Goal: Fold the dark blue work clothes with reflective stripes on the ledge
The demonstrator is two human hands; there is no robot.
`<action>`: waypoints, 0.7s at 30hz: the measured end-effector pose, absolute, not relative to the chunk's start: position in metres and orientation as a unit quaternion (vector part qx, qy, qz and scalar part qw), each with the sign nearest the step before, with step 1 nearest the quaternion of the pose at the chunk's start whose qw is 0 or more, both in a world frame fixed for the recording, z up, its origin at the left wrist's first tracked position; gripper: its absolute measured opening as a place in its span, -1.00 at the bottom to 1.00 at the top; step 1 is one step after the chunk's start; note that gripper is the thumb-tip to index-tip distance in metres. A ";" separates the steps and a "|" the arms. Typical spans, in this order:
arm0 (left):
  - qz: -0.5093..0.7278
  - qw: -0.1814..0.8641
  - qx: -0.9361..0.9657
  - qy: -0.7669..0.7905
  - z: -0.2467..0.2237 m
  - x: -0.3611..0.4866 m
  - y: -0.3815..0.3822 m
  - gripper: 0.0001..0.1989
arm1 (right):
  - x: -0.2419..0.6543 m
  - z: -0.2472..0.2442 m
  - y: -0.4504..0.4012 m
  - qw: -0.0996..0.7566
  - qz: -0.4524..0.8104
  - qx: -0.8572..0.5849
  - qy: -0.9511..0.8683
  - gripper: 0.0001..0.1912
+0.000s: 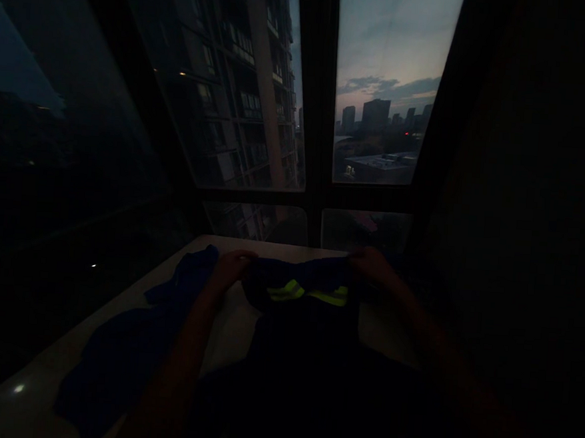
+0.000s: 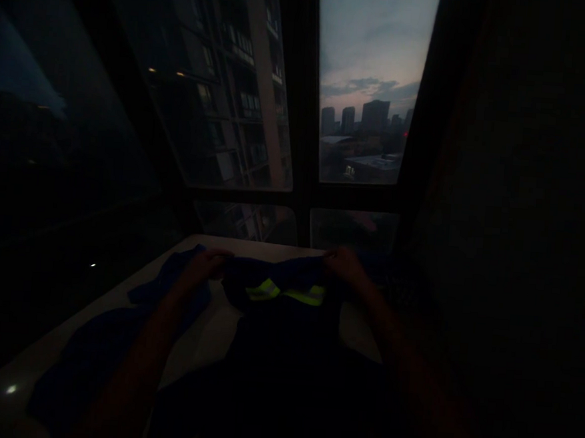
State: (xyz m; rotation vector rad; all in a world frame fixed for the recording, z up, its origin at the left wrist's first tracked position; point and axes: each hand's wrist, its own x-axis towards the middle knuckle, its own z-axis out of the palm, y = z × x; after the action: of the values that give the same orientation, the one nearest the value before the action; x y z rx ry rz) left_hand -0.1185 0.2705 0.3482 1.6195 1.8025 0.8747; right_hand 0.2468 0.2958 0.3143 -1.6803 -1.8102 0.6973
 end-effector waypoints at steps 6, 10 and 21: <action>0.417 0.195 0.593 0.661 0.395 -0.086 0.360 -0.61 | 0.190 0.363 0.377 0.433 0.262 -0.585 -0.634 -0.61; 0.378 0.171 0.642 0.645 0.406 -0.081 0.397 -0.39 | 0.163 0.378 0.413 0.468 0.262 -0.529 -0.658 -0.28; 0.162 0.174 0.636 0.734 0.126 -0.098 0.127 -0.56 | 0.223 0.126 0.213 0.425 0.391 -0.592 -0.562 -0.51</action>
State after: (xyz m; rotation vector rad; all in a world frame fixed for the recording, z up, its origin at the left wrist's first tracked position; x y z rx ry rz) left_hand -0.0976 0.1268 0.1262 1.8044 2.0816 0.4587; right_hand 0.2235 0.2135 0.1259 -1.4817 -1.4055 0.9787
